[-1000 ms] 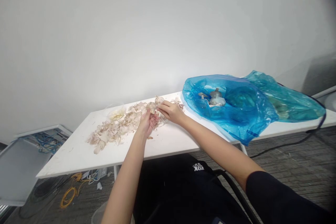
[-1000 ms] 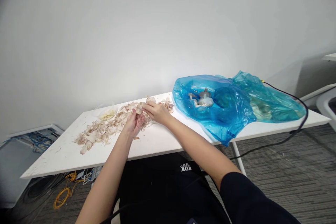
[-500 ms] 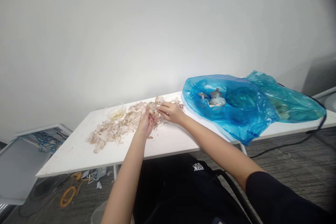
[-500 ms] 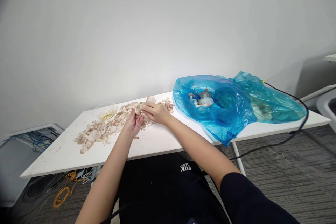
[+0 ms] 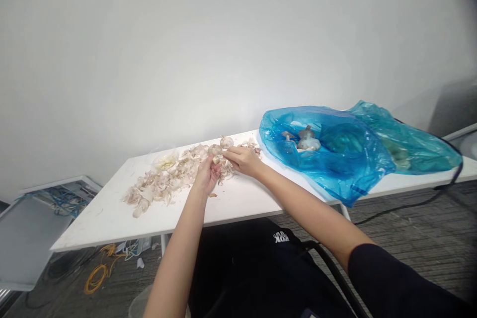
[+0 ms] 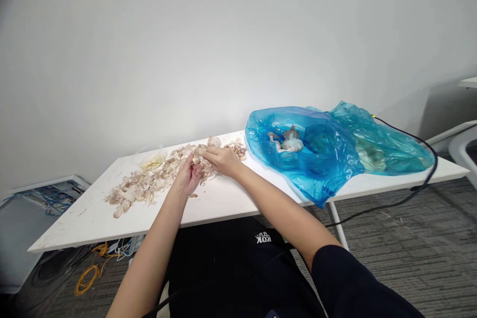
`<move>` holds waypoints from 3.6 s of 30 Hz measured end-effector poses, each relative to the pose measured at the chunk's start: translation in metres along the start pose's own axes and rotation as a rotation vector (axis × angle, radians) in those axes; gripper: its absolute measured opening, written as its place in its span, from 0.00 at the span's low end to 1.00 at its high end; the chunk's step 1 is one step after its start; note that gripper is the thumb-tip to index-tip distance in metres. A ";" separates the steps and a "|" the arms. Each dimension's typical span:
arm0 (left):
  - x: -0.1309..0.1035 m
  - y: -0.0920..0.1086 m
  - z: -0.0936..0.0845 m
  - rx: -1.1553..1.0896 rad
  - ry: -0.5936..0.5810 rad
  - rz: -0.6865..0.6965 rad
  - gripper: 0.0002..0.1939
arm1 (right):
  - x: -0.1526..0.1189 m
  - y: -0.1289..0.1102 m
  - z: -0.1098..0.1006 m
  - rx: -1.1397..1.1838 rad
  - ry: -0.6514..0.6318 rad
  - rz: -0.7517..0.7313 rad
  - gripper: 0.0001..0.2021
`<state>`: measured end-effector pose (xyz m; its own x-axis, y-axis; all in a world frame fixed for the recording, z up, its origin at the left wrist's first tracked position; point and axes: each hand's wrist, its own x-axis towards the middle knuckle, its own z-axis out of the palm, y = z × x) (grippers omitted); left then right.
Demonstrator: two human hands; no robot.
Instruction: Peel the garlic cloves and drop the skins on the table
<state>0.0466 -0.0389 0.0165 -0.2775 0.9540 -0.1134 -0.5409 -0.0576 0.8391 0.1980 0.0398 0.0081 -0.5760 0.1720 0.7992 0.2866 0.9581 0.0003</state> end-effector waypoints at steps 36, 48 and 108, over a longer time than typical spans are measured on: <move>0.003 -0.003 -0.002 -0.044 0.008 0.057 0.15 | -0.001 0.003 0.008 0.217 0.095 0.055 0.10; 0.001 -0.005 -0.003 0.039 -0.031 0.073 0.15 | 0.000 0.004 0.007 0.188 0.060 0.070 0.10; 0.002 -0.003 -0.004 0.008 -0.056 0.062 0.14 | -0.001 0.000 0.003 0.093 0.059 0.057 0.12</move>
<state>0.0447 -0.0378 0.0117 -0.2658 0.9635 -0.0311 -0.5179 -0.1155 0.8476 0.1965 0.0402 0.0052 -0.5139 0.2157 0.8303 0.2439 0.9647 -0.0997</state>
